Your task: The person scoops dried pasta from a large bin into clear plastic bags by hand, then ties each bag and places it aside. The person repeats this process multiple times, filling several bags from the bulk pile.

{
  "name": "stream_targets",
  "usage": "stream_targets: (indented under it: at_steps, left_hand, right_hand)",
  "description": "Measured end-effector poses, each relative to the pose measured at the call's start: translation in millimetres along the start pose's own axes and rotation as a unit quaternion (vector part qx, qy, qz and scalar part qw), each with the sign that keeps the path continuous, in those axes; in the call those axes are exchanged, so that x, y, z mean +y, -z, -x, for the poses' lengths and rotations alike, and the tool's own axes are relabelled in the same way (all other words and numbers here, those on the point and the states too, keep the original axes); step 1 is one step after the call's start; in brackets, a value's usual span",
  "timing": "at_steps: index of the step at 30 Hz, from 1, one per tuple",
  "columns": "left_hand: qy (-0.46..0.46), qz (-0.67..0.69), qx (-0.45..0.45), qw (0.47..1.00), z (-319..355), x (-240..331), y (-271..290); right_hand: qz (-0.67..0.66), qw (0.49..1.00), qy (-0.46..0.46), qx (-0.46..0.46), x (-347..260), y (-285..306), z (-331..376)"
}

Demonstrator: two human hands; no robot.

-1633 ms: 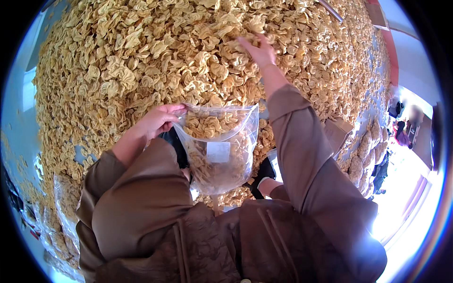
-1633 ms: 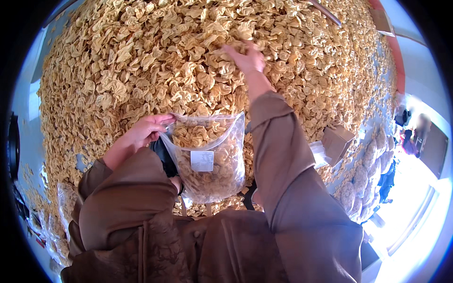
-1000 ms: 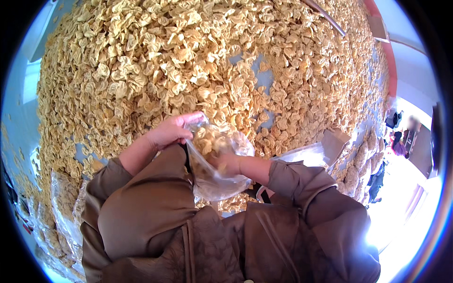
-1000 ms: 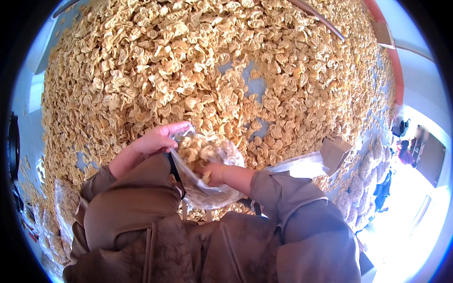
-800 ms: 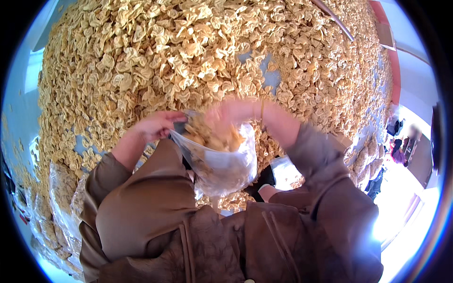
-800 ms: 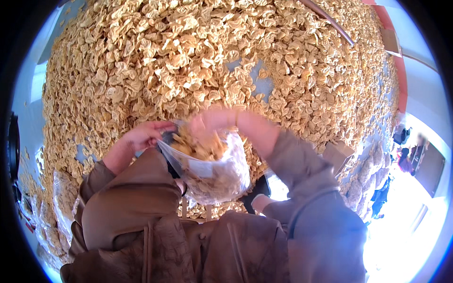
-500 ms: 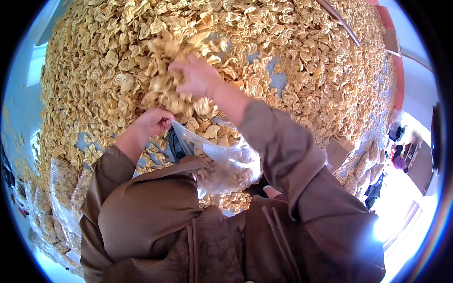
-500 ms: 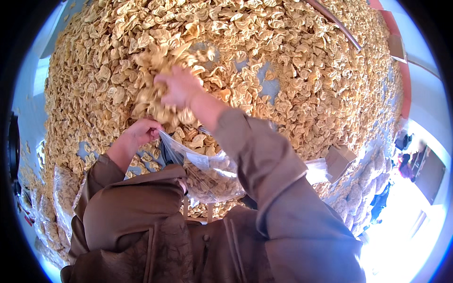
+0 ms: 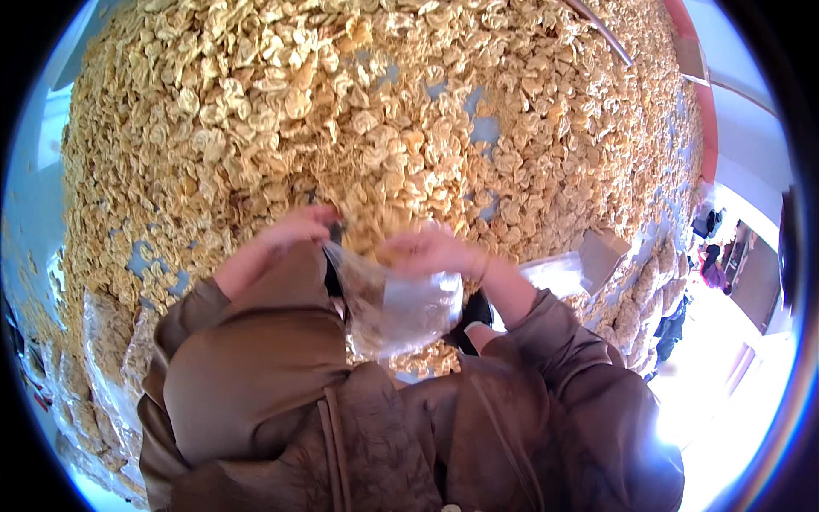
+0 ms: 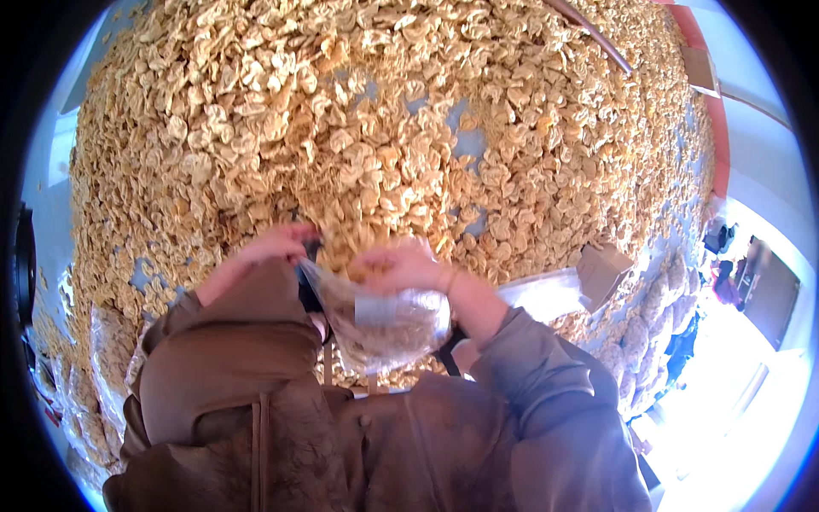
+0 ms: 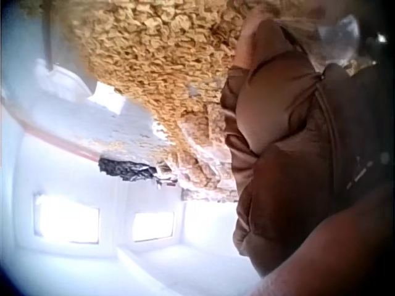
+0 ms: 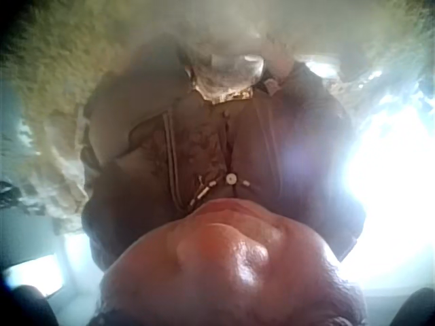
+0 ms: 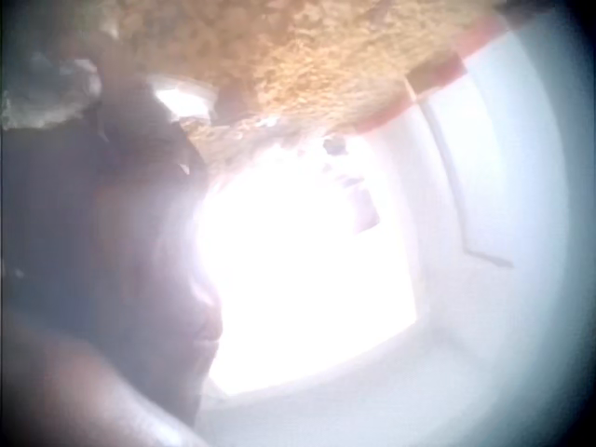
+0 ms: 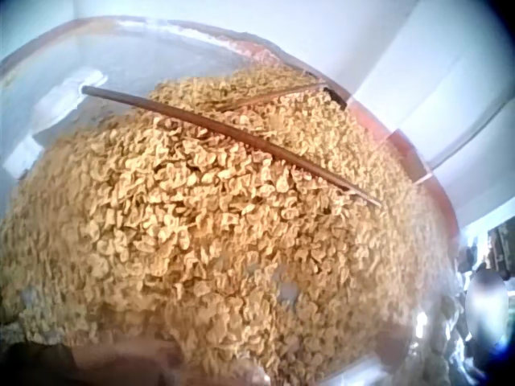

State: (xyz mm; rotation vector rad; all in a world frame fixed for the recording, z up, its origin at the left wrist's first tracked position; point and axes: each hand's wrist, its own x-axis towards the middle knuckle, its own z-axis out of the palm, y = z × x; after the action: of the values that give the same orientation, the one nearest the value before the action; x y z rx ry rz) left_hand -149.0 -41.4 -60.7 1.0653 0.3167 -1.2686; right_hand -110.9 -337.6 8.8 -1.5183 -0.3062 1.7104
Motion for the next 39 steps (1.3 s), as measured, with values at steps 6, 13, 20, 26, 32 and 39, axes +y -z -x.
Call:
stream_targets:
  at_steps: [6, 13, 20, 26, 32, 39]
  left_hand:
    - [0.048, 0.132, 0.080, 0.987, -2, 32, -11]
    - [-0.040, 0.187, 0.093, 0.977, 4, 46, -31]
    - [-0.045, -0.208, -0.096, 0.972, 59, 99, -108]
    - [-0.063, -0.305, -0.049, 0.949, 140, 158, -214]
    - [-0.208, -0.413, 0.048, 0.885, 186, 108, -285]
    - [-0.282, -0.491, 0.142, 0.812, 234, 28, -322]
  right_hand:
    - [0.019, 0.832, -0.133, 0.538, -38, 85, -11]
    - [0.084, 0.927, 0.101, 0.352, -61, 3, -50]
    - [0.221, 0.956, 0.041, 0.188, -24, -91, 64]
    - [0.363, 0.921, -0.061, 0.128, -80, -121, 211]
    - [0.423, 0.842, -0.125, 0.311, -62, -151, 282]
    - [0.520, 0.778, -0.012, 0.351, -71, -196, 318]
